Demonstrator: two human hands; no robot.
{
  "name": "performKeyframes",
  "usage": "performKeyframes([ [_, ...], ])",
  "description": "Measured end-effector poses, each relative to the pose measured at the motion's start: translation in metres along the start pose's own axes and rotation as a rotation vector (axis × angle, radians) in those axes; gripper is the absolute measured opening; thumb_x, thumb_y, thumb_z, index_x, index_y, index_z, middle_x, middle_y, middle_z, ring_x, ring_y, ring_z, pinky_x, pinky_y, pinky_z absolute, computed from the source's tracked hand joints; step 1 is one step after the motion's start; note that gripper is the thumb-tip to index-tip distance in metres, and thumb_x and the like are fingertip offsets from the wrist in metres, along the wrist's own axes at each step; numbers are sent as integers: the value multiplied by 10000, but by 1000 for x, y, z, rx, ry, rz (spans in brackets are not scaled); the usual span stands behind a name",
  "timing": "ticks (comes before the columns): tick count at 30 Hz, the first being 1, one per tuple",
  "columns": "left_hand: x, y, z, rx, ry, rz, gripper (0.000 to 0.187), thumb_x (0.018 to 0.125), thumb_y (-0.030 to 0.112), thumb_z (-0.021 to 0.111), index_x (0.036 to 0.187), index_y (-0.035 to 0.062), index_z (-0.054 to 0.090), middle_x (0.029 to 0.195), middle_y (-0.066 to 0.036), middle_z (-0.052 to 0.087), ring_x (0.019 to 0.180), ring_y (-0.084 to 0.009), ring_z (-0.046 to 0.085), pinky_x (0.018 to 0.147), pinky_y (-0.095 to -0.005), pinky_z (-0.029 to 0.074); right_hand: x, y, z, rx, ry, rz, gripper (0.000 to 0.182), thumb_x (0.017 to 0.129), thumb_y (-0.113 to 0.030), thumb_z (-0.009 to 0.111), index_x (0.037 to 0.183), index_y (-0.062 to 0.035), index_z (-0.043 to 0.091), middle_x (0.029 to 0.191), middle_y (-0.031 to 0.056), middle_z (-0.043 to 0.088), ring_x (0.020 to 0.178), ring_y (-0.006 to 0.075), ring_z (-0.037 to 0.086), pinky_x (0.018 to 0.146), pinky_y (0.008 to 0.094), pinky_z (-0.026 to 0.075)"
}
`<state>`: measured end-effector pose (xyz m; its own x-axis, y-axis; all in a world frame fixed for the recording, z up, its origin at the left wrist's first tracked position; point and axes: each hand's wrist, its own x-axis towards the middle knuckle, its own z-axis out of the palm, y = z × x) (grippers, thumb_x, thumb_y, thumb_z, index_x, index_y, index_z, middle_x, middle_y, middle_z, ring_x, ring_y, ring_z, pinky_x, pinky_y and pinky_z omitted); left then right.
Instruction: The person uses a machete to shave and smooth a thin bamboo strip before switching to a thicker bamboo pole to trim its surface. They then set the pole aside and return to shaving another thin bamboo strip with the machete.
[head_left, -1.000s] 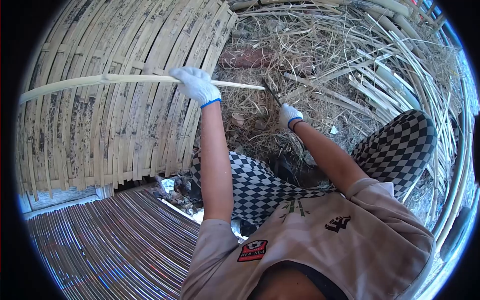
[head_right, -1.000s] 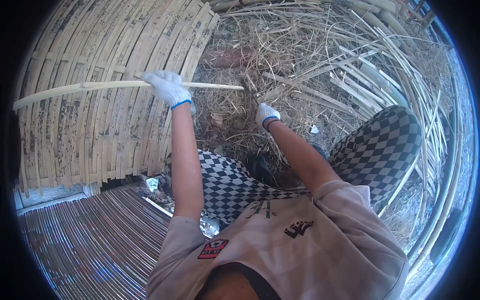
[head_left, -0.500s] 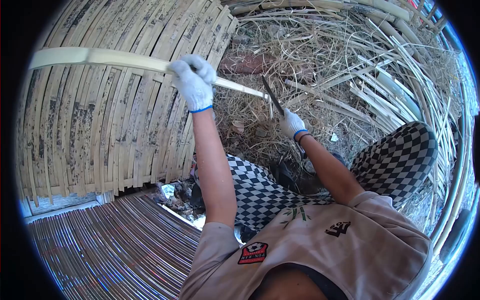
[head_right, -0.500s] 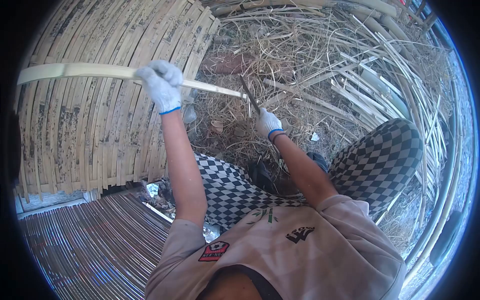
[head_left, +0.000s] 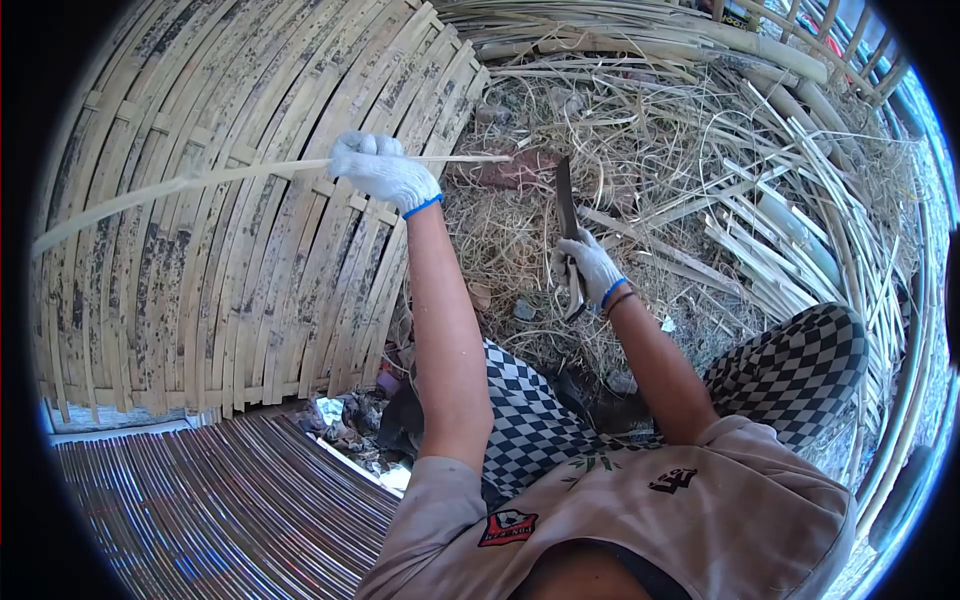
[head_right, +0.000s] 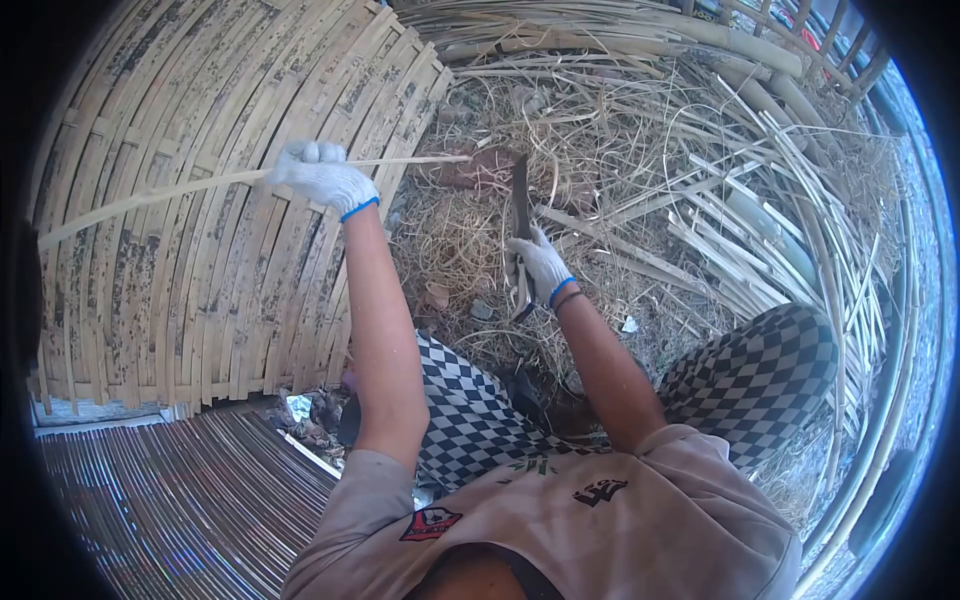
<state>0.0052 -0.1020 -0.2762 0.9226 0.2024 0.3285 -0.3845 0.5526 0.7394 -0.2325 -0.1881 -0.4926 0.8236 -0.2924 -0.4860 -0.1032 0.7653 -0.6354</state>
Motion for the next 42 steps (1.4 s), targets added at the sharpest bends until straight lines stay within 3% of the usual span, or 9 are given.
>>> performKeyframes([
  [3, -5, -5, 4, 73, 12, 92, 668, 1002, 726, 407, 784, 97, 455, 646, 7, 321, 537, -135, 331, 501, -303, 325, -5, 16, 2, 214, -21, 147, 148, 923, -159, 632, 997, -57, 554, 717, 60, 584, 540, 179, 593, 459, 338, 494],
  [6, -7, -9, 4, 99, -153, 143, 629, 1030, 659, 449, 788, 79, 475, 653, -12, 345, 557, -162, 357, 534, -330, 349, -16, 13, 19, -142, -15, 121, 131, 921, -185, 631, 923, -67, 572, 732, 56, 588, 555, 174, 598, 487, 330, 507],
  [10, -16, 15, 11, 24, -346, -42, 587, 1047, 600, 487, 758, 91, 444, 634, -9, 349, 544, -147, 316, 525, -327, 306, -7, 24, 34, -465, 162, -174, 207, 908, -202, 641, 995, -25, 576, 729, 54, 593, 553, 187, 591, 516, 334, 505],
  [14, 0, 27, 2, 26, -379, -27, 651, 998, 697, 488, 740, 102, 424, 615, 7, 345, 533, -127, 271, 518, -318, 268, -20, -7, 51, -563, 171, -132, 277, 894, -231, 651, 1070, -27, 589, 792, 102, 639, 713, 207, 663, 641, 361, 537],
  [15, -1, 32, 3, 47, -356, 7, 670, 985, 720, 483, 731, 103, 421, 609, 10, 347, 527, -123, 262, 511, -313, 258, 2, 11, 37, -714, 215, -263, 335, 896, -284, 660, 1105, -28, 602, 847, 164, 689, 813, 309, 706, 737, 421, 551],
  [19, 6, 32, -4, -33, -303, -48, 772, 889, 865, 421, 694, 119, 391, 591, 24, 319, 516, -115, 239, 491, -295, 215, -12, -19, 48, -1099, 318, -303, 425, 904, -381, 674, 1152, -39, 630, 992, 245, 722, 966, 446, 693, 810, 501, 541],
  [27, 11, 28, -17, -104, -228, -72, 848, 788, 992, 262, 562, 176, 295, 470, 44, 199, 429, -104, 107, 392, -276, 98, -17, -45, 98, -1212, 266, -426, 268, 971, -321, 583, 1076, -81, 642, 856, 212, 721, 837, 431, 704, 757, 529, 547],
  [36, 11, 16, -16, -51, -101, -73, 784, 910, 892, 280, 546, 200, 223, 448, 43, 179, 389, -107, 101, 380, -276, 88, 10, -55, 145, -1318, 128, -866, 162, 953, -207, 579, 950, -45, 591, 847, 219, 704, 813, 409, 705, 677, 536, 539],
  [42, 8, 21, -22, -131, -64, -84, 709, 998, 755, 394, 599, 185, 261, 471, 32, 256, 373, -91, 177, 356, -295, 131, 62, -43, 132, -1361, 232, -551, 245, 983, -239, 558, 989, -13, 653, 885, 228, 733, 888, 405, 726, 774, 518, 581],
])
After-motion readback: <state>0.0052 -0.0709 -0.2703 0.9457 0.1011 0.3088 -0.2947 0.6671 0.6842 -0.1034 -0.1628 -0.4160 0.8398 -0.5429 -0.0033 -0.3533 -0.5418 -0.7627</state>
